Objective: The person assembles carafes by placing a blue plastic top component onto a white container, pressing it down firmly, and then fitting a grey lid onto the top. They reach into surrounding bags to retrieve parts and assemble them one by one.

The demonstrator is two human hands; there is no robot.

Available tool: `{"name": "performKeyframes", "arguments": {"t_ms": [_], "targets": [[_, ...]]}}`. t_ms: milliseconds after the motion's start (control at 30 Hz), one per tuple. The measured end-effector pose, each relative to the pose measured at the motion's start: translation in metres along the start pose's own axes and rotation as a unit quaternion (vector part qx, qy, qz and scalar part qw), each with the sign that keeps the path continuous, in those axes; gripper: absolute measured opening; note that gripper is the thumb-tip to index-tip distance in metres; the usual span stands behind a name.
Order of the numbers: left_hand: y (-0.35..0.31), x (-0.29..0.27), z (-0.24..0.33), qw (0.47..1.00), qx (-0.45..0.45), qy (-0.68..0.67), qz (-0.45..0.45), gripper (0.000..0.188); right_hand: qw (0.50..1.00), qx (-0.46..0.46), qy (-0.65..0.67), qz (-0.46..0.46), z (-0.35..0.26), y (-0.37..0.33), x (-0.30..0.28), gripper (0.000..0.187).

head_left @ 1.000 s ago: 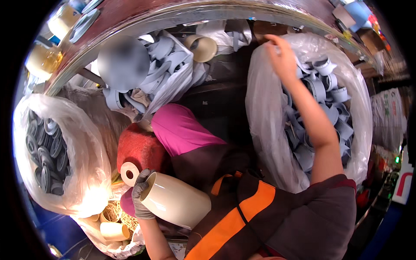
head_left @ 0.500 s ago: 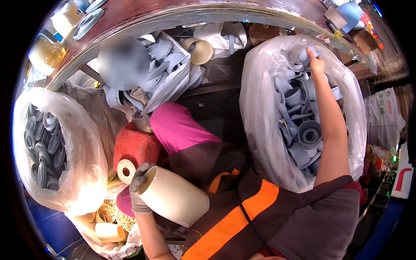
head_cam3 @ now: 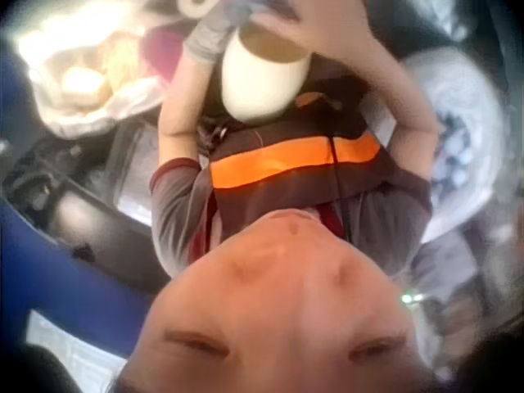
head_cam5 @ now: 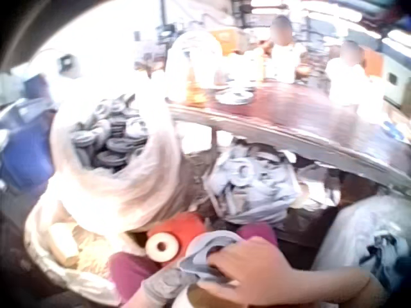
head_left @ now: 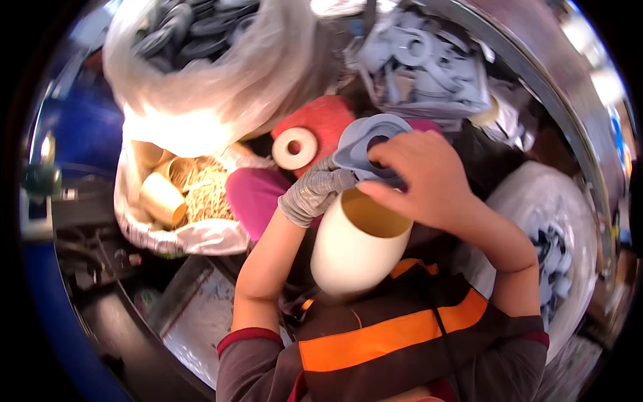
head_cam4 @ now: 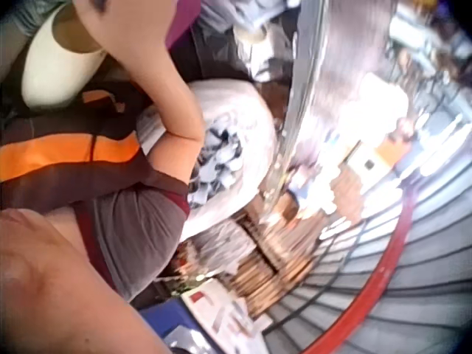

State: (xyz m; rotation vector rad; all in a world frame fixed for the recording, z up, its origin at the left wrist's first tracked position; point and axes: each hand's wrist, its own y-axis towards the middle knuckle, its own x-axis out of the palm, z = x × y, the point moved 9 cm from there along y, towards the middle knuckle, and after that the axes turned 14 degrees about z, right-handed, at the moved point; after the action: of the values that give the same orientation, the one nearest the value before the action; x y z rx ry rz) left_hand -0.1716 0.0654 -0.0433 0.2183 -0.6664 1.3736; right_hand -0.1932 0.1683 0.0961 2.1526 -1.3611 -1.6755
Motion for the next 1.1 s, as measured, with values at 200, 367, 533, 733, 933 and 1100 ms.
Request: {"name": "performKeyframes", "arguments": {"t_ms": [200, 367, 533, 733, 933, 1100], "targets": [[-0.056, -0.042, 0.002, 0.971, 0.014, -0.221, 0.085, 0.063, 0.877, 0.258, 0.398, -0.073, 0.038, -0.034, 0.072, 0.054], [-0.058, -0.042, -0.02, 0.969, -0.054, -0.241, 0.022, 0.07, 0.819, 0.429, 0.379, 0.034, 0.076, -0.044, 0.069, 0.037], [-0.049, -0.068, -0.038, 0.913, -0.059, -0.383, 0.126, 0.073, 0.708, 0.53, 0.457, -0.098, 0.056, -0.056, 0.104, 0.035], [-0.038, -0.094, -0.047, 0.907, 0.013, -0.378, 0.184, 0.066, 0.678, 0.542, 0.47, -0.161, 0.042, -0.063, 0.138, 0.036], [-0.032, -0.108, -0.072, 0.911, -0.001, -0.367, 0.188, 0.072, 0.717, 0.5, 0.45, -0.184, 0.045, -0.059, 0.158, 0.034], [-0.026, -0.089, -0.079, 0.887, -0.058, -0.431, 0.153, 0.077, 0.719, 0.501, 0.434, -0.209, 0.064, -0.07, 0.161, 0.032]]}}
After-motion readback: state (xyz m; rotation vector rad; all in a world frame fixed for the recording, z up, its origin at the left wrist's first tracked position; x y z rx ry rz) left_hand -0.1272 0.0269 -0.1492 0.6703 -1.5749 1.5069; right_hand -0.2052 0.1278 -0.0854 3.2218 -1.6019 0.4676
